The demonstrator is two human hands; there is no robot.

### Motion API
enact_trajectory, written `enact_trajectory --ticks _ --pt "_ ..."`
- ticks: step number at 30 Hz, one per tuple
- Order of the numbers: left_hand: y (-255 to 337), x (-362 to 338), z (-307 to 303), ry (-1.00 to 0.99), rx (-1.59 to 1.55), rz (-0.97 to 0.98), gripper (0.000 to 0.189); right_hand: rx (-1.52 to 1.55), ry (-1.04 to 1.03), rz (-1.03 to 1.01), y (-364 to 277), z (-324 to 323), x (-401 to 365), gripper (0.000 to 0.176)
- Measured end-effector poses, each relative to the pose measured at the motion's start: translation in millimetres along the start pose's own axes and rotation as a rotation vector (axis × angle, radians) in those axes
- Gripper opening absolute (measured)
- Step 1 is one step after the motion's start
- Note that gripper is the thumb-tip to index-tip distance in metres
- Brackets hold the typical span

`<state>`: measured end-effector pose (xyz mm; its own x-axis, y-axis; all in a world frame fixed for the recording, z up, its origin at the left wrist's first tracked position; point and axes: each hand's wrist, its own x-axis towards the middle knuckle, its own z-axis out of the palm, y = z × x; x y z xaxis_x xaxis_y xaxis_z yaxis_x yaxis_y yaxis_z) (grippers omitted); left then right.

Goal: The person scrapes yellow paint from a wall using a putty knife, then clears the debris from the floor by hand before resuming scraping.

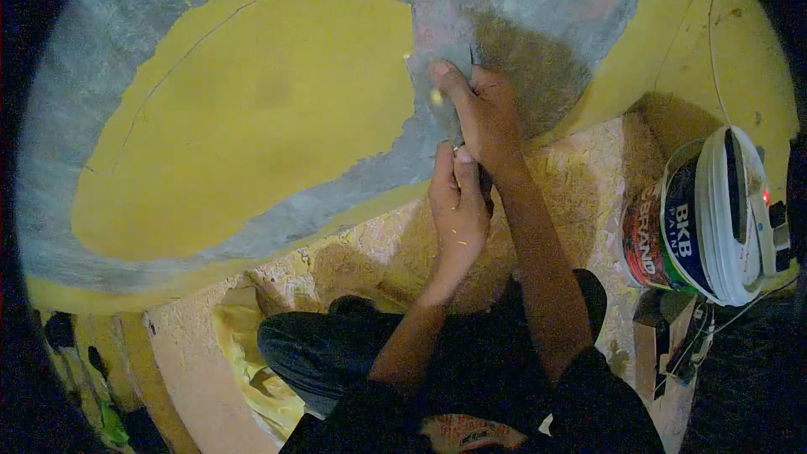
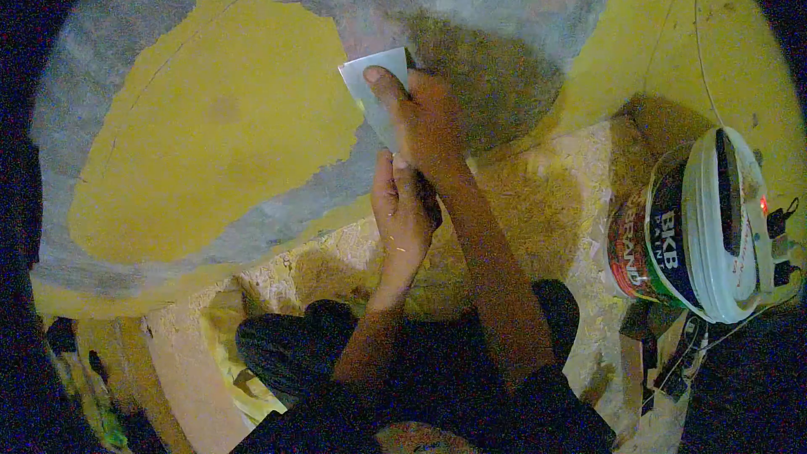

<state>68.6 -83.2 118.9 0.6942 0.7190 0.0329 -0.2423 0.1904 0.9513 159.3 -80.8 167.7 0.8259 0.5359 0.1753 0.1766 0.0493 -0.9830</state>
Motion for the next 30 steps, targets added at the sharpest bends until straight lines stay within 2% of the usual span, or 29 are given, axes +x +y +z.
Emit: enact_trajectory --ticks 2,4,7,10,12,17,19,22,24,25,28,30 --pt "-1 0 -2 0.01 -0.01 0.018 0.021 -0.02 0.029 -0.042 10 3 1 0.034" --pt "-4 -2 -10 -0.011 0.128 -0.021 0.022 -0.035 0.057 -0.087 17 8 -1 0.033" --pt "-1 0 -11 -0.044 0.185 0.03 0.022 0.141 0.12 -0.091 11 14 -2 0.034" --pt "-7 8 -8 -0.057 0.169 0.108 0.024 0.019 0.145 -0.052 3 6 -2 0.036" --pt "-2 3 -9 -0.057 0.154 0.074 0.025 -0.024 0.046 0.003 -3 2 -3 0.038" --pt "-2 0 -12 -0.02 0.151 0.041 0.026 -0.075 0.103 -0.027 13 6 1 0.042" --pt "-5 4 -10 -0.032 0.242 0.153 0.025 -0.049 0.132 -0.001 1 5 -3 0.044" --pt "1 4 -9 -0.059 0.187 0.079 0.025 -0.207 0.104 0.072 -7 0 -4 0.045" --pt "-5 0 -12 -0.049 0.192 0.062 0.025 0.066 0.133 -0.101 18 10 -2 0.045" --pt "-8 -1 -14 -0.036 0.204 0.042 0.025 0.067 0.13 -0.103 22 9 -4 0.045" --pt "-3 -4 -13 -0.012 0.331 0.128 0.025 -0.081 0.146 -0.039 15 6 -7 0.044" --pt "4 -1 -8 -0.031 0.247 0.071 0.024 -0.087 0.103 0.054 -12 0 -7 0.041"
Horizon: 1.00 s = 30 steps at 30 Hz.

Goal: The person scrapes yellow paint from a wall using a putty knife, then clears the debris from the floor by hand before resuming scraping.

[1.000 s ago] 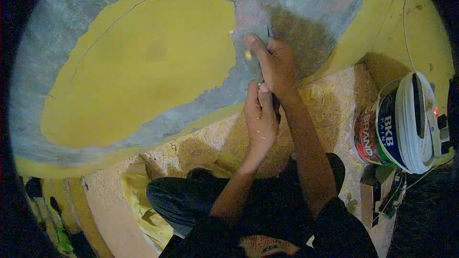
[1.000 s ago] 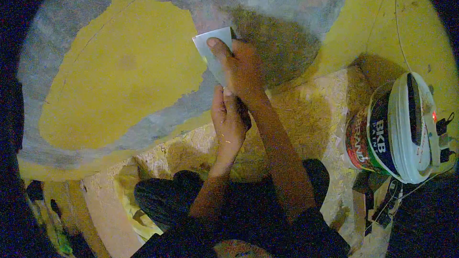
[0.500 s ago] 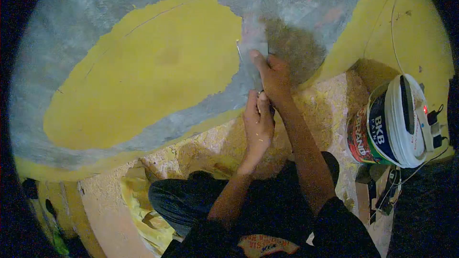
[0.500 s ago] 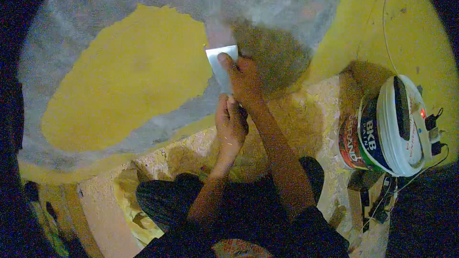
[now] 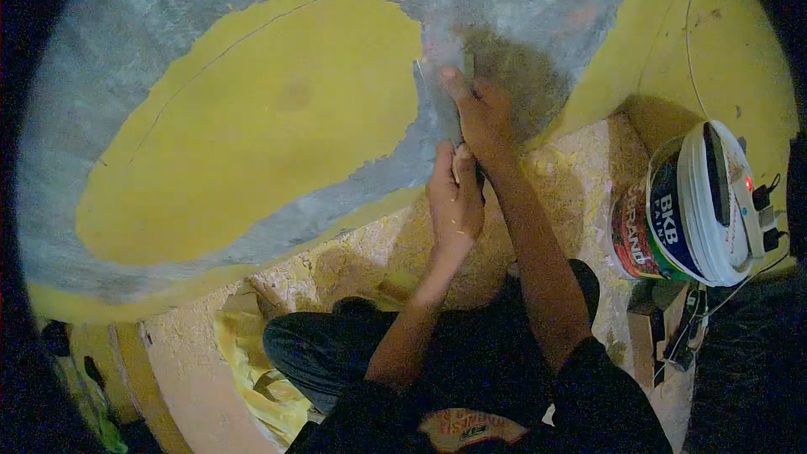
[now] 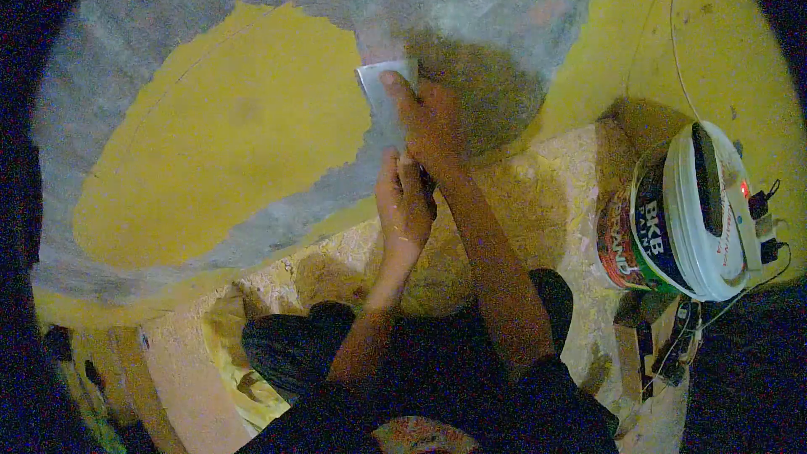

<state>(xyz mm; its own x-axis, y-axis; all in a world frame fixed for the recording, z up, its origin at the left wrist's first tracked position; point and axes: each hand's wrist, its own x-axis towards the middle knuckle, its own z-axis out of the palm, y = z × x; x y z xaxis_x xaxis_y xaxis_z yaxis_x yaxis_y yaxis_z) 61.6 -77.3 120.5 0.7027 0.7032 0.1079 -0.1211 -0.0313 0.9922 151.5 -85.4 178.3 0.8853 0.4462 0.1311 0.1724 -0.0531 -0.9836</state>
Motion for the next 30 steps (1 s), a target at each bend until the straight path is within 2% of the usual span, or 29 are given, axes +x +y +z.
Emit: enact_trajectory --ticks 2,5,8,11,13,15,20,22,25,28,30 --pt "-1 3 1 -0.019 -0.102 -0.032 0.024 0.05 0.022 -0.015 9 4 0 0.039" --pt "-15 -1 -3 -0.009 0.007 0.027 0.026 0.13 0.043 -0.043 43 13 5 0.037" --pt "-14 -1 -6 -0.017 -0.014 -0.022 0.026 0.184 0.05 -0.077 31 14 5 0.037" --pt "-7 8 -4 -0.018 -0.022 0.083 0.025 0.131 0.077 -0.078 19 11 6 0.04" --pt "-3 4 -4 -0.01 -0.014 -0.046 0.024 0.059 0.09 -0.064 19 9 7 0.041" --pt "-5 -1 -3 -0.002 0.0 -0.045 0.025 -0.008 0.101 -0.126 22 11 0 0.042" --pt "8 5 -1 -0.024 -0.01 -0.027 0.027 0.075 0.062 -0.123 -6 4 -1 0.044" --pt "6 5 1 0.032 0.021 -0.039 0.028 0.047 0.081 -0.157 -4 5 3 0.044" --pt "3 1 -2 0.014 -0.015 -0.051 0.026 0.165 0.049 -0.079 15 12 7 0.042" --pt "2 5 4 -0.038 -0.112 0.046 0.023 0.121 0.023 -0.108 8 10 9 0.042" --pt "6 1 3 -0.014 -0.089 0.004 0.024 0.034 0.026 -0.085 -2 4 4 0.041"
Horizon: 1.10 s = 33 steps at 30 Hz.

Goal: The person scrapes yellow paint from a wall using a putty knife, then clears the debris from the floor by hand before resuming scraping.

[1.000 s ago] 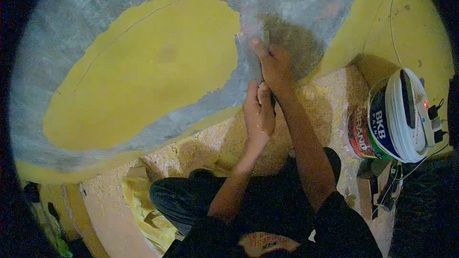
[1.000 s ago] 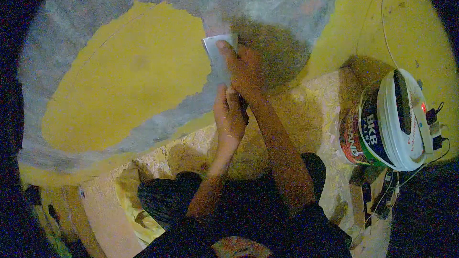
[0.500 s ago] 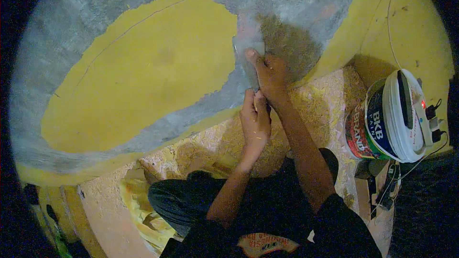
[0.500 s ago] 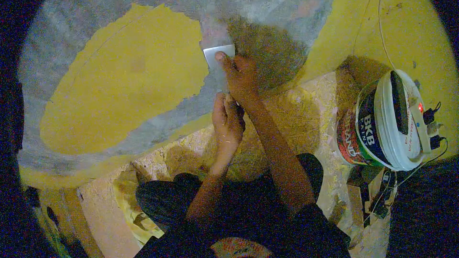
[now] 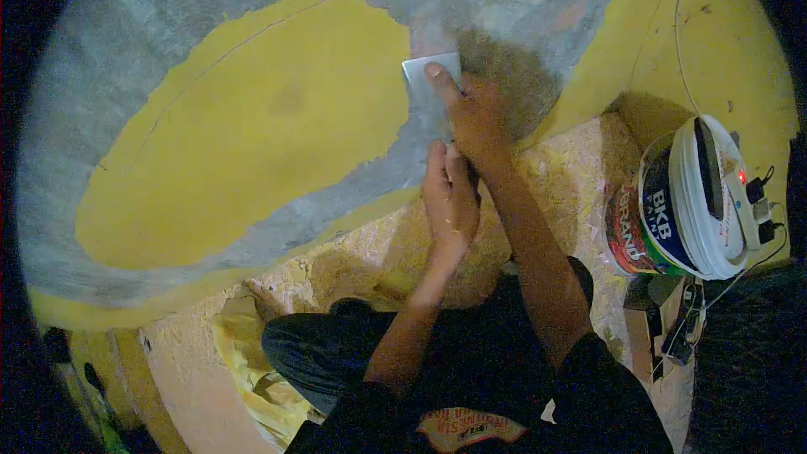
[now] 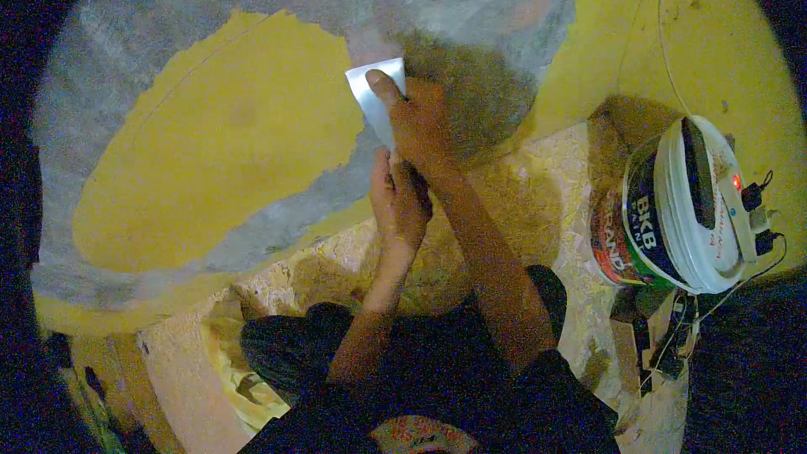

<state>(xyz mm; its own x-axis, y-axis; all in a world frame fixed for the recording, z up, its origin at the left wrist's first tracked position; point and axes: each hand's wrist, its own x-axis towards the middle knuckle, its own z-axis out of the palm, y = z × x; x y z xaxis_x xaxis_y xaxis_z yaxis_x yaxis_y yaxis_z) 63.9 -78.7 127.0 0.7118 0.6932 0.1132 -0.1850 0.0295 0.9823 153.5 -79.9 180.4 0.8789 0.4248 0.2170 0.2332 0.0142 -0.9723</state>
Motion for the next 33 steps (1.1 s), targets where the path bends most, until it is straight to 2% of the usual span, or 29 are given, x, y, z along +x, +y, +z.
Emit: enact_trajectory --ticks 4,7,11,13,15,16,19,22,24,25,27,29,31,33 --pt "2 -4 -4 0.025 0.026 -0.087 0.028 -0.048 0.051 -0.076 16 7 3 0.043" --pt "-4 2 -2 0.022 0.047 0.04 0.029 0.106 0.021 -0.055 9 8 1 0.043" --pt "0 0 0 0.017 0.015 0.013 0.028 -0.109 0.004 0.063 9 -1 3 0.04" --pt "5 -1 -5 0.015 0.066 -0.088 0.028 -0.216 -0.02 0.085 10 2 3 0.038" --pt "1 5 -3 0.014 0.063 -0.001 0.026 0.199 0.06 -0.019 10 11 0 0.036" --pt "-1 6 -3 0.004 0.06 0.072 0.025 0.205 0.059 -0.012 9 12 1 0.036" --pt "3 7 1 0.019 0.013 0.019 0.027 0.122 0.051 -0.092 6 4 9 0.036" --pt "2 7 -2 0.019 -0.015 0.01 0.025 0.093 0.05 -0.03 13 5 4 0.036" --pt "-2 7 -3 0.035 0.019 0.008 0.025 -0.087 -0.006 0.028 25 6 8 0.037" --pt "-2 7 -5 0.045 0.053 -0.001 0.024 -0.081 -0.01 0.023 25 9 10 0.037" --pt "7 10 -3 0.043 0.041 0.021 0.024 0.029 0.122 -0.099 25 13 13 0.042" --pt "16 11 1 0.031 0.019 0.03 0.024 0.064 0.122 -0.085 -7 7 10 0.043" --pt "25 16 -1 0.032 0.099 0.132 0.025 0.101 0.121 -0.096 -17 5 9 0.045" --pt "2 11 -3 0.046 0.089 0.104 0.026 0.053 0.14 -0.176 -5 8 4 0.046"
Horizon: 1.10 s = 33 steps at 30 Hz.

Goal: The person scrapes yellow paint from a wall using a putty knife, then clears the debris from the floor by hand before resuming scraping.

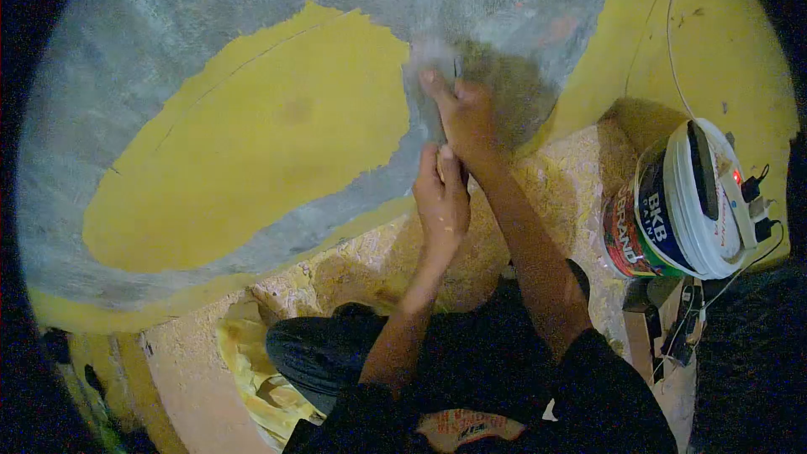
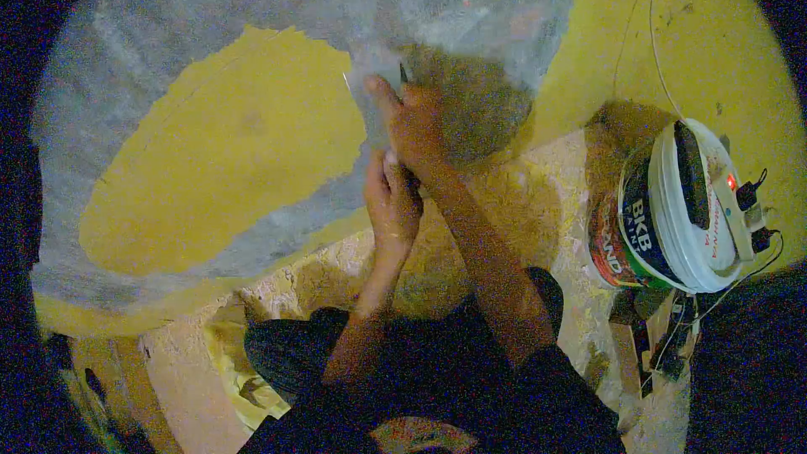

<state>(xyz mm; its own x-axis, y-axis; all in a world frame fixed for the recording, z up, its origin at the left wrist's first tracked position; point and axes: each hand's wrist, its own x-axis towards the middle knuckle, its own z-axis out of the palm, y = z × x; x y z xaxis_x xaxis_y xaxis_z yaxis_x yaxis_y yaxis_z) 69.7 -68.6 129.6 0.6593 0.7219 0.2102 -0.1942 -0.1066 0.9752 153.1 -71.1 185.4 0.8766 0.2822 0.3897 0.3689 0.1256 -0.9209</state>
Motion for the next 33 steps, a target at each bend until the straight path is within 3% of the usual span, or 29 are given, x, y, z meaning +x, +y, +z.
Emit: enact_trajectory --ticks 4,6,10,12,20,25,27,31,33 --pt "-3 -8 -2 -0.013 -0.031 0.003 0.027 0.158 0.0 0.132 13 2 -7 0.047" --pt "11 5 -3 -0.016 0.012 0.0 0.027 -0.134 0.011 -0.003 11 5 14 0.049" --pt "17 8 -2 0.005 0.093 0.046 0.028 -0.231 -0.035 -0.025 -4 1 14 0.05" --pt "3 -5 -3 -0.011 0.037 -0.004 0.027 0.164 -0.003 0.053 9 6 -5 0.049" --pt "3 -4 3 -0.019 -0.059 -0.122 0.024 -0.019 -0.057 0.103 -1 -7 0 0.044" --pt "-6 -4 -1 -0.019 -0.028 0.013 0.025 0.07 -0.051 0.184 15 3 -3 0.044" --pt "7 4 0 -0.026 -0.025 -0.015 0.026 -0.102 -0.038 0.039 13 0 10 0.042" --pt "16 6 2 -0.017 0.036 0.001 0.027 -0.363 -0.109 0.109 3 -5 19 0.041" --pt "5 -4 2 -0.019 -0.009 -0.043 0.027 0.089 -0.061 0.057 15 -2 -2 0.04"
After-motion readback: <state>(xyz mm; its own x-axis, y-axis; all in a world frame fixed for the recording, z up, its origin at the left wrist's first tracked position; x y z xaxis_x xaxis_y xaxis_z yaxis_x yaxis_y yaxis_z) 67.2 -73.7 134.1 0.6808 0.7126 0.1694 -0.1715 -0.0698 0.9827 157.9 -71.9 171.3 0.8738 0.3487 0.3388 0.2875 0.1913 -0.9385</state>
